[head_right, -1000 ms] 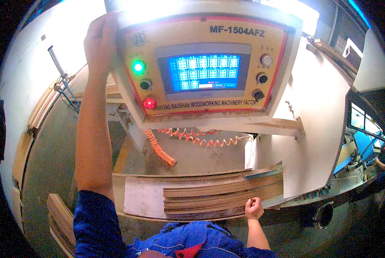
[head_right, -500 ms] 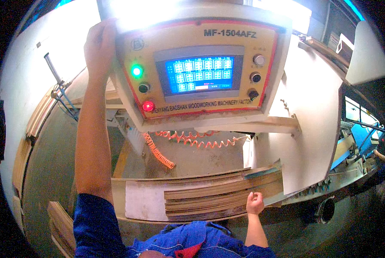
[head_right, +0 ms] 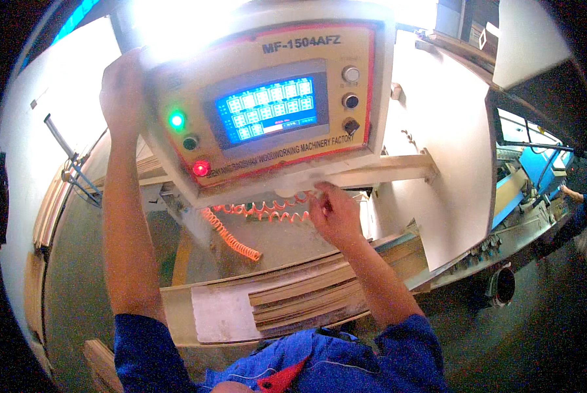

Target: The person operates a CNC woodworking machine's touchscreen control panel, navigating menus and pressing buttons to configure settings. They then walk to a nearby table, pick up a long wooden plank, and place it on the machine's conveyor belt before returning to the control panel.

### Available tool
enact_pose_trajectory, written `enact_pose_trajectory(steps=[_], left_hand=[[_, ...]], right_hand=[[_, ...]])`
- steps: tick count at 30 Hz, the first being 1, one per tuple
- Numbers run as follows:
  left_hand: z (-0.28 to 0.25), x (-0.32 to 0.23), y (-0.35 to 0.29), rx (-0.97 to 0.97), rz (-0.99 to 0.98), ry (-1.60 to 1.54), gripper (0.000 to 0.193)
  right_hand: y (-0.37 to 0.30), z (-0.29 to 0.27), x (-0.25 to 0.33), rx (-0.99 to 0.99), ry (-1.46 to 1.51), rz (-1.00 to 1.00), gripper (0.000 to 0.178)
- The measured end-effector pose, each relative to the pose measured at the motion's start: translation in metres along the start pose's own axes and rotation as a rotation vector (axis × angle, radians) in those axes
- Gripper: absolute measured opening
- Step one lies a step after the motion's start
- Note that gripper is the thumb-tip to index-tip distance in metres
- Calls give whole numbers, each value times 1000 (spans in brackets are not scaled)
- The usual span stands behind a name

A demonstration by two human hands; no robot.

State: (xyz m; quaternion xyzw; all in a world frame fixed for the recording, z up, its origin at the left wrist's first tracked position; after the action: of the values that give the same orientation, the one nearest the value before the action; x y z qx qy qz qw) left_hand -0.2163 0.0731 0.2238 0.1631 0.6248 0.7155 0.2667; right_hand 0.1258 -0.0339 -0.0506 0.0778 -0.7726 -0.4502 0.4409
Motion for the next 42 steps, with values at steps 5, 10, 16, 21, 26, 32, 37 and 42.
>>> enact_pose_trajectory(steps=[5, 10, 16, 21, 26, 32, 37, 42], left_hand=[[1, -3, 1, 2, -17, 18, 31], [3, -10, 0, 4, -35, 0, 31], [-1, -11, 1, 5, -86, -24, 30], [1, -11, 0, 3, -88, -20, 31], [1, -11, 1, 5, -25, -12, 30], [1, -11, 0, -5, -38, -28, 29], [1, -12, 0, -4, -53, -56, 29], [2, -10, -1, -3, -75, -72, 29]], right_hand=[[45, 19, 34, 2, 77, -125, 38], [59, 33, 39, -29, 68, -180, 41], [64, 42, 46, -49, 110, -194, 43], [67, 44, 47, -42, 52, -224, 44], [68, 45, 47, -37, 50, -190, 44], [68, 46, 49, -27, 46, -176, 46], [68, 49, 51, -34, 32, -219, 52], [70, 53, 59, -13, 33, -271, 54]])
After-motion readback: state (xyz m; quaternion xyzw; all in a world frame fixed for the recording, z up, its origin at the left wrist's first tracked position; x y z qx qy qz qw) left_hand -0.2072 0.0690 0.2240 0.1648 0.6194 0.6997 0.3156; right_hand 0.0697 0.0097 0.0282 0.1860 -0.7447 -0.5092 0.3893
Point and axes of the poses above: each hand's wrist, its own y-axis towards the middle knuckle, its own z-axis out of the palm, x = y × z, the point moved 1 cm from there along y, towards the middle knuckle, and after that the axes turned 12 degrees about -x, right-handed, at the moved point
